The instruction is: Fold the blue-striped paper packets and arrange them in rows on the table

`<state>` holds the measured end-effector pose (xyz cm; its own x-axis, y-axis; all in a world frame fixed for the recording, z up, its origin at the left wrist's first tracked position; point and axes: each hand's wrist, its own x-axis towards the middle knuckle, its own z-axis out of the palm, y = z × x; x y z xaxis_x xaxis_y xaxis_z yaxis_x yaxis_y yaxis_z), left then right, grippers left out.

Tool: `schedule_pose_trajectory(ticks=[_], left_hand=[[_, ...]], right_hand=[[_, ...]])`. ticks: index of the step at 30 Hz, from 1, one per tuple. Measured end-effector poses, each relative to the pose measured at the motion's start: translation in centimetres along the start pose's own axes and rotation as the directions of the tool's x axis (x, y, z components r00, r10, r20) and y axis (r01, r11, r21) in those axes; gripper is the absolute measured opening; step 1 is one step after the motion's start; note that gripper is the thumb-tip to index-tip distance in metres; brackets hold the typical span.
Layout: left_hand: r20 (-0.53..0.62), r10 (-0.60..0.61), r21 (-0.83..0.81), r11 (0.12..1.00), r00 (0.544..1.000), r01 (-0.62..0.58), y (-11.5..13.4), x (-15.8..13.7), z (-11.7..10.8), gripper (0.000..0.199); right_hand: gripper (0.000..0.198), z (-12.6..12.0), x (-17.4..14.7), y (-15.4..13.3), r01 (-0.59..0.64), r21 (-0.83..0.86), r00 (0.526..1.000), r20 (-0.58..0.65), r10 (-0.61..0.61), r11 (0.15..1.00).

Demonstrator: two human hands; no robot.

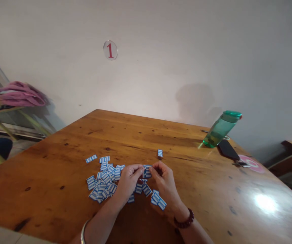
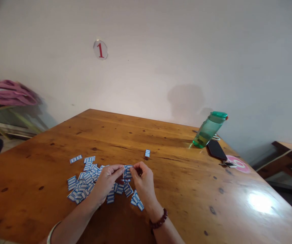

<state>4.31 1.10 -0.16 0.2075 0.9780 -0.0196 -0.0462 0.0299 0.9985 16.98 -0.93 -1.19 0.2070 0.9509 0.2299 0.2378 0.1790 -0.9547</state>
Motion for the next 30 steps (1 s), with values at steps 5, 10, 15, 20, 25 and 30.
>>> schedule_pose_trajectory(ticks=[5, 10, 15, 20, 25, 30], left_hand=[[0.021, 0.002, 0.023, 1.000, 1.000, -0.002, 0.0, 0.0, 0.0, 0.018], [0.069, -0.013, 0.013, 1.000, 0.998, 0.012, 0.3, -0.1, -0.1, 0.018], [0.127, -0.045, -0.024, 0.999, 0.991, 0.048, 0.4, -0.2, 0.0, 0.017], [0.072, -0.052, -0.055, 0.997, 0.996, 0.056, 0.0, 0.2, -0.2, 0.012], [-0.106, -0.079, -0.204, 0.977, 0.991, 0.056, 0.6, 0.4, -1.2, 0.013], [-0.244, -0.088, -0.335, 0.942, 0.966, 0.002, 1.3, 0.6, -2.3, 0.020]], right_hand=[[0.018, 0.0, 0.0, -0.2, -0.011, 0.025, 1.000, -0.001, 0.011, 1.000], [0.019, 0.1, 0.0, 0.0, -0.020, 0.064, 1.000, -0.002, 0.020, 0.998], [0.019, 0.3, -0.2, 0.1, -0.003, 0.021, 1.000, -0.025, 0.003, 1.000], [0.017, 0.2, -0.3, -0.4, 0.046, -0.034, 0.999, -0.006, -0.046, 0.998], [0.010, -0.4, -0.2, -0.6, 0.099, -0.256, 0.992, 0.106, -0.074, 0.962], [0.013, -0.4, -0.8, -0.7, 0.250, -0.540, 0.938, 0.340, -0.064, 0.804]])
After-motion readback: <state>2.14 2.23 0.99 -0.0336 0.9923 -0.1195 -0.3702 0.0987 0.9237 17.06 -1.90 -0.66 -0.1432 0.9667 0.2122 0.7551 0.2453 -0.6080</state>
